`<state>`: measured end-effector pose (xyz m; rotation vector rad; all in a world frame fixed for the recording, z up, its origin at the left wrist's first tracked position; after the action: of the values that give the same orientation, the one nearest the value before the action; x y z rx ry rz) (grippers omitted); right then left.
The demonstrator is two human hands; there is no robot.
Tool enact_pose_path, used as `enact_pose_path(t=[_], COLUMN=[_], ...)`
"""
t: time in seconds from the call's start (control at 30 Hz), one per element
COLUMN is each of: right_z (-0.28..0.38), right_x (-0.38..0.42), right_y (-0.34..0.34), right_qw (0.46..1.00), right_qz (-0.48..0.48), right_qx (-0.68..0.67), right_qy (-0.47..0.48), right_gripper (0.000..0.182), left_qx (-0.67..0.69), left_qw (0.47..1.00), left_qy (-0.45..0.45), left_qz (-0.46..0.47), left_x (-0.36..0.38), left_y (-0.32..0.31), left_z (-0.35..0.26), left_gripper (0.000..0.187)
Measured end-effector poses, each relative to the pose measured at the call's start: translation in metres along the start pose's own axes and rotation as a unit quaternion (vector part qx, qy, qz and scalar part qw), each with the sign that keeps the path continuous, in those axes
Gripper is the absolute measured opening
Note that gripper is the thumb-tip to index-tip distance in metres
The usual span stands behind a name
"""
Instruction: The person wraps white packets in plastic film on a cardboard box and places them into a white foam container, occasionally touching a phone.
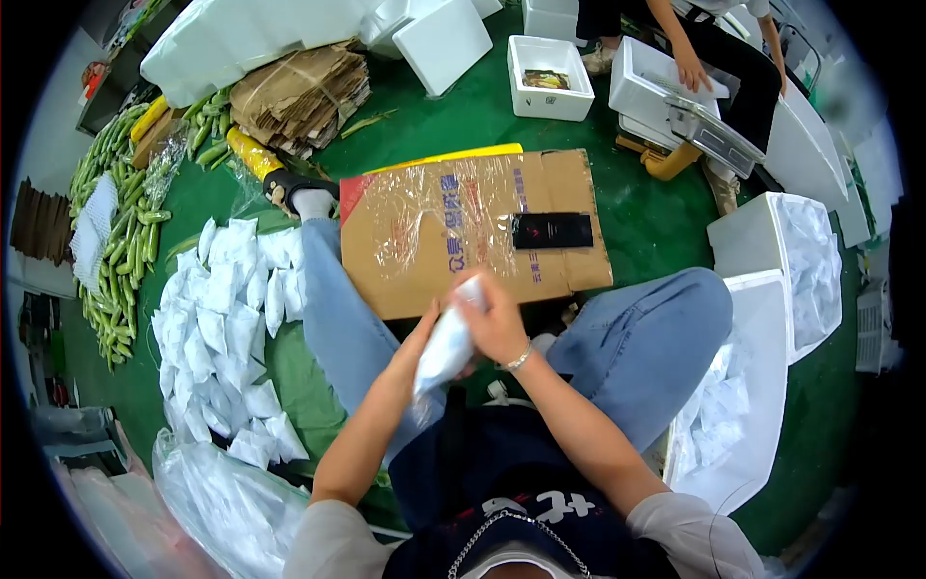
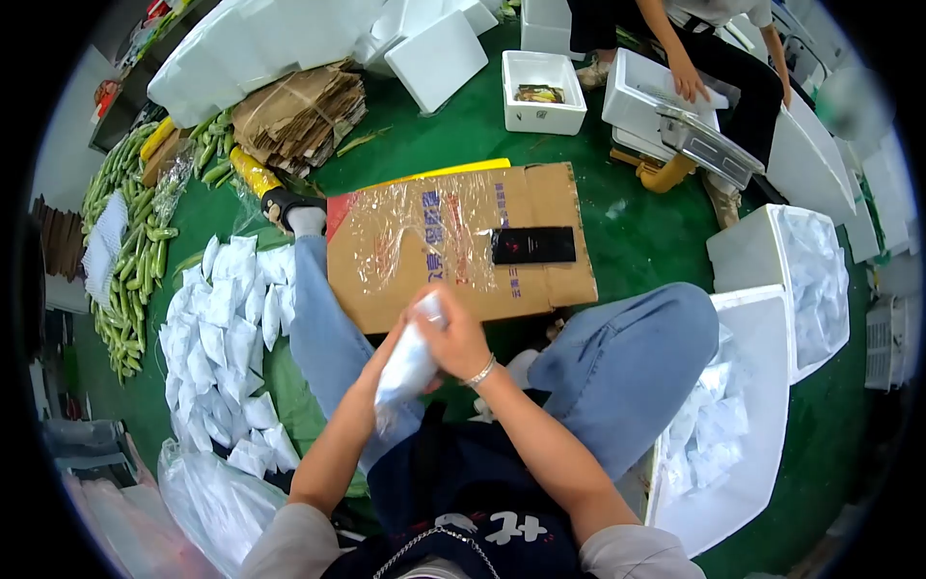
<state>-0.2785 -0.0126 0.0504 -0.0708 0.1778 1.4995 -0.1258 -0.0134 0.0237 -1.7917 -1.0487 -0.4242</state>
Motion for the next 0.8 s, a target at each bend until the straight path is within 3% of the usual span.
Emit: enact_pose_path(t=[0.03,0.07,0.1,0.13,0.17,0.23,0.27,0.3,0.33,0.37,0.4,0.47,0.5,0.53,0.6,0.67,0.7,0.73,0.8], right_z=[-0.018,-0.034,-0.042,-0.046,-0.050,0.007,0.036,0.050,0.062,0.073,0.083,0.103,0.123,0.121,0.118,0.123,0.126,0.125,0.120], right_x=[0.003,0.003,0.003,0.002,0.002,0.009,0.012,0.014,0.017,0.024,0.037,0.053,0.054,0.054,0.061,0.077,0.082,0.089,0.102], right_y=[0.007,0.019,0.024,0.028,0.029,0.020,0.015,0.014,0.012,0.011,0.012,0.015,0.019,0.022,0.023,0.032,0.040,0.051,0.075], right_qw=[0.993,0.972,0.972,0.963,0.944,0.962,0.968,0.971,0.967,0.947,0.948,0.845,0.849,0.847,0.832,0.815,0.793,0.794,0.809], right_qz=[-0.074,-0.146,-0.144,-0.218,-0.288,-0.240,-0.200,-0.188,-0.120,-0.050,-0.039,0.046,0.018,0.025,0.201,0.270,0.323,0.298,0.219], right_qx=[-0.075,-0.147,-0.147,-0.084,-0.019,0.057,0.131,0.128,0.223,0.314,0.311,0.526,0.509,0.510,0.457,0.440,0.430,0.410,0.406], right_qy=[-0.058,-0.115,-0.113,-0.137,-0.159,-0.120,-0.081,-0.075,-0.014,0.046,0.050,0.079,0.143,0.146,0.240,0.263,0.286,0.336,0.364], right_gripper=[0.019,0.018,0.018,0.020,0.022,0.031,0.041,0.041,0.053,0.067,0.067,0.083,0.073,0.073,0.059,0.051,0.043,0.037,0.026], left_qx=[0.004,0.012,-0.104,-0.216,-0.215,-0.375,-0.259,-0.182,-0.103,-0.060,-0.014,0.022,-0.026,-0.019,-0.119,-0.217,-0.178,-0.291,-0.307], left_qw=[0.998,0.979,0.913,0.795,0.792,0.695,0.739,0.814,0.875,0.928,0.967,0.992,0.989,0.989,0.977,0.942,0.933,0.929,0.894], left_qy=[-0.063,-0.200,-0.388,-0.555,-0.559,-0.515,-0.519,-0.467,-0.408,-0.319,-0.228,-0.124,-0.094,-0.099,0.011,0.115,0.128,0.104,-0.117], left_qz=[0.028,-0.030,-0.075,-0.116,-0.120,-0.333,-0.343,-0.294,-0.240,-0.181,-0.116,0.006,0.107,0.106,0.177,0.229,0.286,0.205,0.304], left_x=[0.004,0.004,0.007,0.014,0.016,0.019,0.011,-0.007,-0.027,-0.045,-0.056,-0.044,-0.049,-0.057,-0.073,-0.071,-0.050,-0.021,-0.044], left_y=[-0.012,-0.027,-0.043,-0.056,-0.060,-0.065,-0.059,-0.040,-0.018,-0.003,0.002,-0.028,-0.033,-0.038,-0.046,-0.040,-0.049,-0.070,-0.077], left_z=[0.002,0.007,0.011,0.011,0.011,0.007,0.000,-0.004,-0.006,-0.003,0.001,0.002,0.003,0.009,0.036,0.057,0.053,0.034,0.061], left_gripper=[0.076,0.076,0.067,0.058,0.058,0.048,0.046,0.048,0.050,0.053,0.056,0.055,0.049,0.049,0.050,0.050,0.051,0.056,0.056])
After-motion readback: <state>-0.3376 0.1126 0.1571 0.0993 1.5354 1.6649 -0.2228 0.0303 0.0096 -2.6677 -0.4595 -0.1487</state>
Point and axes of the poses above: each hand's wrist, its own x-axis away from the middle knuckle, its own y-axis out of the back of the hand, z = x × y, the point moved 1 cm from there along -x, towards the middle knuckle, and after that the axes turned 1 degree about x, right-handed, at the moved point
